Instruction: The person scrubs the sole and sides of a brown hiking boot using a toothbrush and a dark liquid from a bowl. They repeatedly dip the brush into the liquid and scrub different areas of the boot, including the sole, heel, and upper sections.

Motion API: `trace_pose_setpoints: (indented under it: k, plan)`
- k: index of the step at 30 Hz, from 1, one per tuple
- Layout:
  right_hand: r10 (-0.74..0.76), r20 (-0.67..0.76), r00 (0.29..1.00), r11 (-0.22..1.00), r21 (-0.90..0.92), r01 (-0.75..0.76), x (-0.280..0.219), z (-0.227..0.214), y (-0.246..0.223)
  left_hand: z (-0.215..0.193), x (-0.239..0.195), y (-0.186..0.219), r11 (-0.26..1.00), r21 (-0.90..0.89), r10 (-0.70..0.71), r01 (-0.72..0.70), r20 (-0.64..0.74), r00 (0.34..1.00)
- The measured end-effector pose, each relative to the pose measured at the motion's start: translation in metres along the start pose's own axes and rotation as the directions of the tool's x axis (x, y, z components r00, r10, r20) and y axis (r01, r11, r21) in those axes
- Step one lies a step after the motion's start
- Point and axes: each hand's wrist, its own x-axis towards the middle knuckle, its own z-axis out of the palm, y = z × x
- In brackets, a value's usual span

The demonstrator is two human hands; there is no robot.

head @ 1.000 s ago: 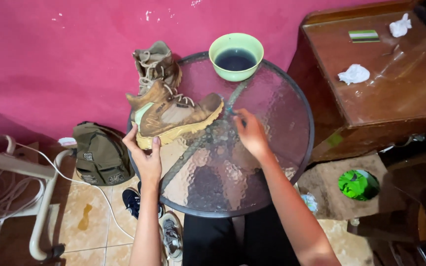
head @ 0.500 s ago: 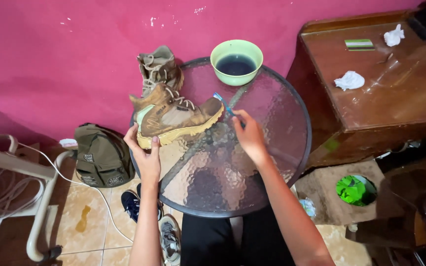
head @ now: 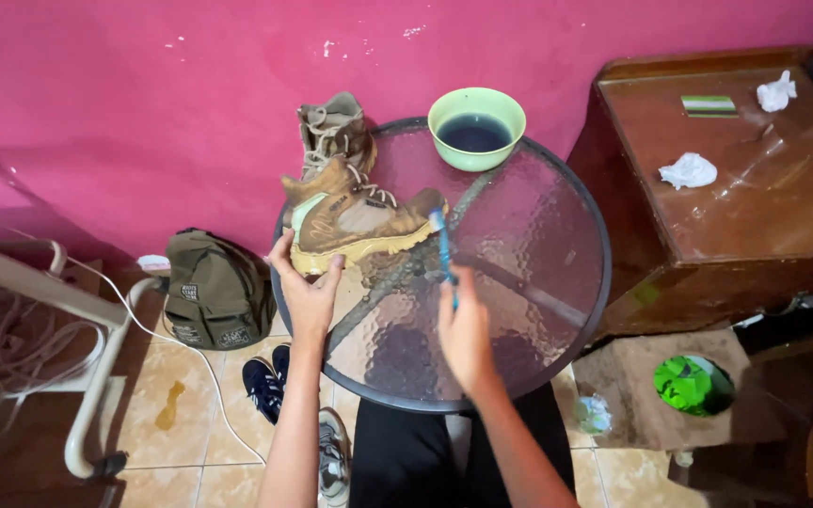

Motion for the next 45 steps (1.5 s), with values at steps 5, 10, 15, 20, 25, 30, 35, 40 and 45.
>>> trace_pose_setpoints:
  k: [5,10,15,20,25,30,35,40,45]
  plan:
    - [-0.041,0.006,0.999,0.992,-0.123,0.041,-0.005,0.006,0.015,-0.003,0.001,0.002,1.000,0.007,-0.021,0.021,0.010,1.000]
    - [-0.133,-0.090,0.987,0.967,-0.229,0.110,-0.018,0.018,0.012,-0.004,0.005,0.005,0.999,0.004,-0.047,0.047,0.008,0.999]
    - [-0.286,-0.165,0.944,0.950,-0.180,0.256,-0.014,0.018,0.018,-0.007,0.000,0.005,0.976,0.131,0.178,-0.173,-0.021,0.984]
    - [-0.292,-0.070,0.954,0.955,-0.070,0.288,-0.039,0.049,-0.005,-0.007,-0.003,0.014,0.997,-0.040,0.073,-0.070,0.078,0.994]
    - [-0.412,-0.161,0.897,0.911,-0.064,0.407,-0.030,0.042,-0.014,-0.010,0.002,0.004,0.987,-0.016,0.158,-0.158,0.110,0.981]
    - [-0.329,-0.042,0.943,0.941,-0.098,0.324,-0.055,0.054,-0.019,-0.005,0.001,-0.007,0.986,0.011,0.163,-0.168,0.188,0.969]
    - [-0.401,-0.090,0.912,0.916,-0.012,0.401,-0.045,0.044,-0.018,-0.009,0.000,-0.005,0.985,0.079,0.134,-0.152,0.195,0.971]
    - [-0.395,0.003,0.919,0.917,-0.058,0.394,-0.062,0.048,-0.028,-0.006,-0.001,-0.007,0.988,0.082,0.109,-0.129,0.212,0.971]
    - [-0.443,-0.113,0.889,0.895,-0.009,0.445,-0.052,0.042,-0.010,-0.002,-0.003,-0.005,0.975,0.087,0.178,-0.202,0.228,0.957]
